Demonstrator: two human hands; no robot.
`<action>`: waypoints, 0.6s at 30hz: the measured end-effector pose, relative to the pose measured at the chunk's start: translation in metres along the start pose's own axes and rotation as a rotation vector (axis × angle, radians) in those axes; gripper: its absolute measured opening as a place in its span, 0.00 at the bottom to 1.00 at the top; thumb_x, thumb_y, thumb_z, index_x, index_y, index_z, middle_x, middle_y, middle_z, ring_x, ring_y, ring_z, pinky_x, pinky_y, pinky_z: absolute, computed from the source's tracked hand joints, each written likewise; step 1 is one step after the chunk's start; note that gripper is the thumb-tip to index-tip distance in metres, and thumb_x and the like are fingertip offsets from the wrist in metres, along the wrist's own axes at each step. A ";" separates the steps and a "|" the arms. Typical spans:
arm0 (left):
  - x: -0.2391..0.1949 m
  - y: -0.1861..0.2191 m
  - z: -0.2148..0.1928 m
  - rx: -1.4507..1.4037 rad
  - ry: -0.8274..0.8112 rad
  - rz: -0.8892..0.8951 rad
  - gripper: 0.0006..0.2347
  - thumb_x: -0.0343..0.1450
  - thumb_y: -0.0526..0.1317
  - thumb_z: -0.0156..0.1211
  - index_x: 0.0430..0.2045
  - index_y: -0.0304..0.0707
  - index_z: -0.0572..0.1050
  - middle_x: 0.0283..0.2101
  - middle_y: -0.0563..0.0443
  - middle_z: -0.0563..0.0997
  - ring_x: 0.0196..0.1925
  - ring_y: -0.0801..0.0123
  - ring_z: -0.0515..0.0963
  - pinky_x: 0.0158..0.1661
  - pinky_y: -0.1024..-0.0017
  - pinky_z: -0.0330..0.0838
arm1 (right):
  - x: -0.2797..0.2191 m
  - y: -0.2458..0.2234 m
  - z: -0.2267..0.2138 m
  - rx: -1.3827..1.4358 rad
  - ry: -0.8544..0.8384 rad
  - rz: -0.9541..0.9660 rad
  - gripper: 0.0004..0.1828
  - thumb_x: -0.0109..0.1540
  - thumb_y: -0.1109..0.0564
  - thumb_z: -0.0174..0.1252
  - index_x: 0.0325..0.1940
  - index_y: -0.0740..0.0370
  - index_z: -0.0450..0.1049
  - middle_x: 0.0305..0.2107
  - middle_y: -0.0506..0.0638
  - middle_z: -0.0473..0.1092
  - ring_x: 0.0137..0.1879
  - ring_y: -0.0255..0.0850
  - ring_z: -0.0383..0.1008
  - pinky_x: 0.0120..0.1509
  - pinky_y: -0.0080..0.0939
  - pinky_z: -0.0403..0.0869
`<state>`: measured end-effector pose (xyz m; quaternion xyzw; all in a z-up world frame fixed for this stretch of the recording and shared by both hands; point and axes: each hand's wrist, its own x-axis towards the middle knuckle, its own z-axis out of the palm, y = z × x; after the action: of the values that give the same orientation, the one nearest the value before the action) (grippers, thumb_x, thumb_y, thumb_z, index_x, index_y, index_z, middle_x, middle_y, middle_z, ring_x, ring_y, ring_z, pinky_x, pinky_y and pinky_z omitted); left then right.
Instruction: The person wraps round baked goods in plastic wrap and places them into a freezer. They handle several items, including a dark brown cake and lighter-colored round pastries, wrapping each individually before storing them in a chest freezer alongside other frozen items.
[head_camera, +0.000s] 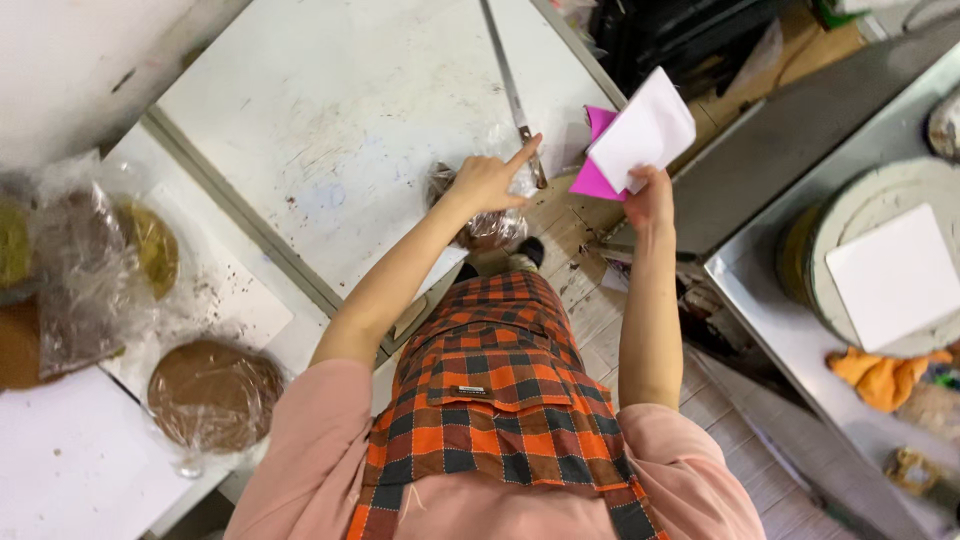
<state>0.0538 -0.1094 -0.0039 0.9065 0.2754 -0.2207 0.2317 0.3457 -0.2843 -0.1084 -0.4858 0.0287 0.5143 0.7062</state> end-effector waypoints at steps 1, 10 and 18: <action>0.016 0.002 0.006 0.025 0.045 0.038 0.46 0.68 0.62 0.62 0.76 0.58 0.39 0.30 0.45 0.80 0.24 0.64 0.75 0.26 0.69 0.71 | -0.013 0.005 -0.016 0.005 -0.053 -0.084 0.20 0.59 0.69 0.56 0.55 0.65 0.65 0.40 0.50 0.68 0.48 0.43 0.69 0.61 0.58 0.74; 0.052 0.000 0.024 -0.084 0.260 0.068 0.32 0.56 0.57 0.73 0.51 0.40 0.73 0.34 0.43 0.84 0.38 0.49 0.84 0.37 0.51 0.75 | -0.135 -0.046 -0.202 -0.823 0.375 -0.122 0.09 0.51 0.70 0.57 0.35 0.70 0.76 0.28 0.52 0.75 0.34 0.40 0.72 0.39 0.40 0.70; 0.043 0.023 0.012 -0.130 0.242 -0.188 0.22 0.73 0.62 0.58 0.42 0.40 0.75 0.29 0.42 0.83 0.31 0.53 0.84 0.33 0.55 0.74 | -0.151 -0.095 -0.248 -1.401 0.585 -0.235 0.16 0.54 0.66 0.53 0.45 0.72 0.76 0.34 0.64 0.75 0.42 0.55 0.75 0.46 0.51 0.72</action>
<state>0.0971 -0.1157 -0.0291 0.8797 0.3988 -0.1121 0.2334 0.4601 -0.5668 -0.0952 -0.9360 -0.1700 0.1846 0.2470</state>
